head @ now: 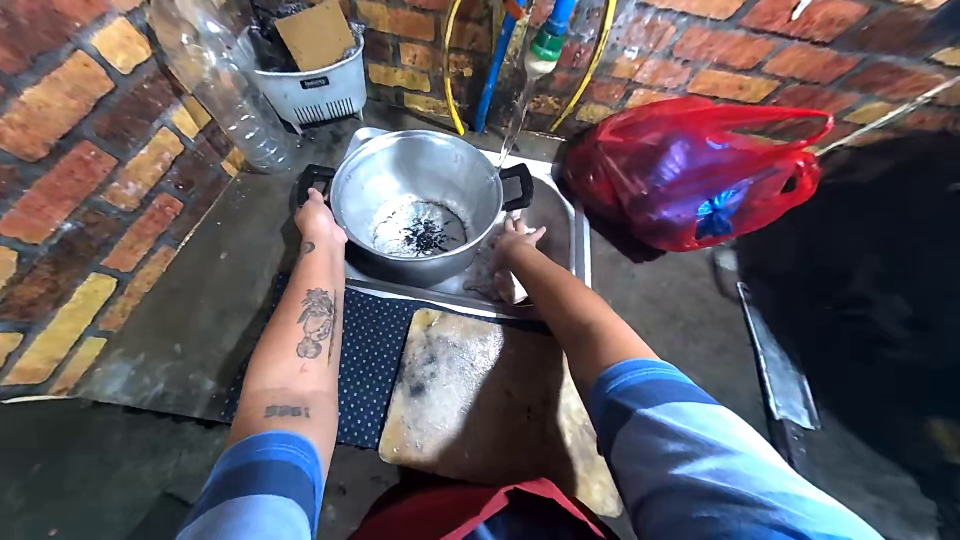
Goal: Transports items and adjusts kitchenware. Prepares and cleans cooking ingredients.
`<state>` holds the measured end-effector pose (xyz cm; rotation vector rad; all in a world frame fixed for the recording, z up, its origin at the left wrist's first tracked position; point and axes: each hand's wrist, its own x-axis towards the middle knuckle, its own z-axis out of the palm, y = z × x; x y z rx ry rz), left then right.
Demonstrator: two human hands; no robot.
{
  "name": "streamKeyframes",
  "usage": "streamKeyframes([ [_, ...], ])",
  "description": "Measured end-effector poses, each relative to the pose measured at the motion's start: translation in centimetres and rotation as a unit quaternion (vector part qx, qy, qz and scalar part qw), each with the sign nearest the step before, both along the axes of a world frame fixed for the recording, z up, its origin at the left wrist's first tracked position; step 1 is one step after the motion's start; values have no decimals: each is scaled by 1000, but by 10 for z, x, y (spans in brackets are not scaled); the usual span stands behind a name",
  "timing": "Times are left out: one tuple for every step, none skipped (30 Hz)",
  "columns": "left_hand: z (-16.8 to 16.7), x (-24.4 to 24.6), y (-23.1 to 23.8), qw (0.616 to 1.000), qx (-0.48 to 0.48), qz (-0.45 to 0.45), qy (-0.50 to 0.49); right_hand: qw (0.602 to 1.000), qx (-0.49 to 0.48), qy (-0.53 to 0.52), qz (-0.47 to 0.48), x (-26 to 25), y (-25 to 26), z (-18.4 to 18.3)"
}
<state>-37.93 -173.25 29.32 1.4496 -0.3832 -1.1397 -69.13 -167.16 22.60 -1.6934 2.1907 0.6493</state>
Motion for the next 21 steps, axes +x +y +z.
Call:
streamKeyframes([
  [0, -1, 1, 1000, 1, 2, -5, 1000, 7, 5, -10, 0, 0, -1],
  [-1, -1, 1, 1000, 0, 6, -9, 1000, 14, 7, -23, 2, 0, 0],
  [-2, -2, 3, 1000, -3, 8, -11, 999, 21, 4, -36, 3, 1, 1],
  [-3, -3, 4, 1000, -7, 12, -12, 998, 29, -3, -48, 3, 1, 0],
  [-4, -5, 6, 1000, -11, 18, -10, 998, 43, -4, -53, 2, -2, -2],
  [-4, -6, 8, 999, -15, 27, -9, 997, 50, 0, -57, 2, -4, -3],
  [-5, -8, 11, 999, -18, 34, -11, 997, 54, 10, -63, 4, -5, -3],
  [-7, -10, 14, 999, -18, 40, -15, 996, 54, 23, -66, 6, -6, -4],
  [-9, -13, 16, 999, -15, 47, -23, 996, 51, 35, -62, 9, -5, -1],
  [-11, -16, 19, 998, -9, 52, -32, 996, 42, 38, -66, 12, -2, 3],
  [-12, -19, 23, 998, -1, 56, -41, 997, 19, 27, -75, 16, 4, 9],
  [-13, -23, 27, 997, 5, 60, -45, 997, -7, 3, -83, 20, 11, 19],
  [-14, -28, 33, 997, 8, 65, -50, 996, -9, -26, -82, 25, 22, 38],
  [-15, -33, 39, 996, 8, 64, -54, 994, 59, -38, -78, 32, 29, 71],
  [-16, -38, 45, 996, 10, 69, -59, 991, 96, -45, -77, 36, 35, 96],
  [-16, -44, 49, 995, 13, 73, -63, 991, 93, -51, -82, 39, 40, 106],
  [-17, -47, 52, 995, 15, 74, -69, 992, 47, -52, -102, 41, 47, 101],
  [-17, -49, 54, 994, 19, 72, -79, 991, -66, -47, -108, 43, 58, 80],
  [-18, -51, 55, 993, 18, 73, -88, 964, -244, -41, -97, 42, 68, 46],
  [-19, -52, 55, 993, 10, 74, -88, 987, -85, -52, -126, 45, 63, 77],
  [-19, -52, 55, 995, 2, 67, -79, 989, 30, -64, -129, 46, 58, 102],
])
